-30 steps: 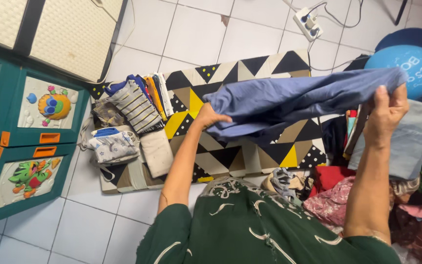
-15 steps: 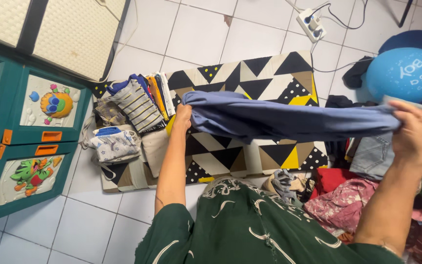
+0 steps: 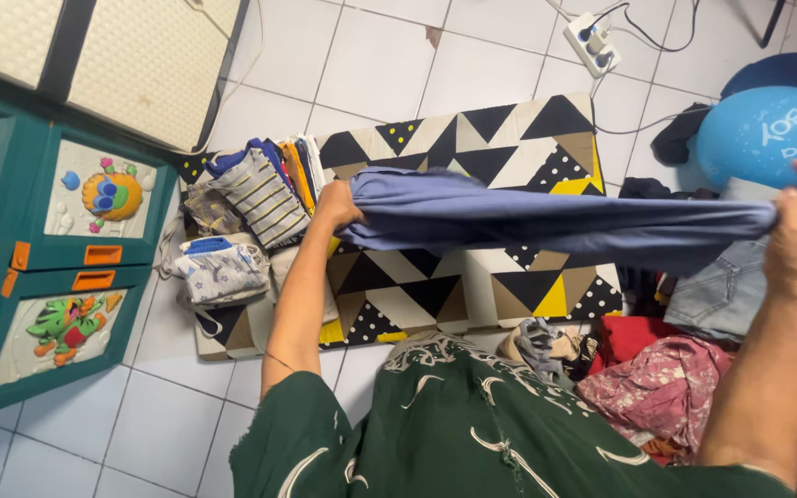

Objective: The person folds a pair of light blue denim shorts and then a blue long-sleeved shirt on a patterned mat. The person smooths and aligns each item before folding it into a compact rectangle and placing it aside.

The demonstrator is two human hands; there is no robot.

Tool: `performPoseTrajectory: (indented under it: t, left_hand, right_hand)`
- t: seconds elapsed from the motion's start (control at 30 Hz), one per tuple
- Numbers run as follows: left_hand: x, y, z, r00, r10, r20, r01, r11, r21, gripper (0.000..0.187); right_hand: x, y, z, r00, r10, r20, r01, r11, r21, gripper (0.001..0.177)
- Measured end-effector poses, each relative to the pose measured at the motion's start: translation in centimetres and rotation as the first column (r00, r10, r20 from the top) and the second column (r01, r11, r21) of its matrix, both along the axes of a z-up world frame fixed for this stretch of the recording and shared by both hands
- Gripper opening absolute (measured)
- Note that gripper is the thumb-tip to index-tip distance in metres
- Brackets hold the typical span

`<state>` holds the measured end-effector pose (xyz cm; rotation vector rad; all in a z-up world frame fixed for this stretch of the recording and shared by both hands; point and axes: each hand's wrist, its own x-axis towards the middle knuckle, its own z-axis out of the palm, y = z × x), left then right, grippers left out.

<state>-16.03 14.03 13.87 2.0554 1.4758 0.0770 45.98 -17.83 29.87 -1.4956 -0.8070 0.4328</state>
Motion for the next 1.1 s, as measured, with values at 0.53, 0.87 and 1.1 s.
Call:
performPoseTrajectory:
  t: [0.53,0.87,1.1]
  left_hand:
    - [12.6,-6.1,-6.4,0.565,0.641,0.520,-0.084,0.672,-0.736,0.037]
    - [19.9,-14.4,3.3,0.800,0.249,0.546,0.091,0.849,-0.521,0.039]
    - [22.4,-18.0,5.3,0.778,-0.053,0.626,0.445,0.750,-0.490,0.043]
  right_hand:
    - [-18.5,7.9,-7.5,0.749,0.458,0.480,-0.218,0.853,-0.474,0.019]
    - [-30.2,7.9,-22.2,0.757,0.541,-0.366,-0.626,0.761,-0.172,0.025]
    - [-28.0,10.3,-26.3,0.611,0.446,-0.654,-0.607,0.794,-0.026,0.028]
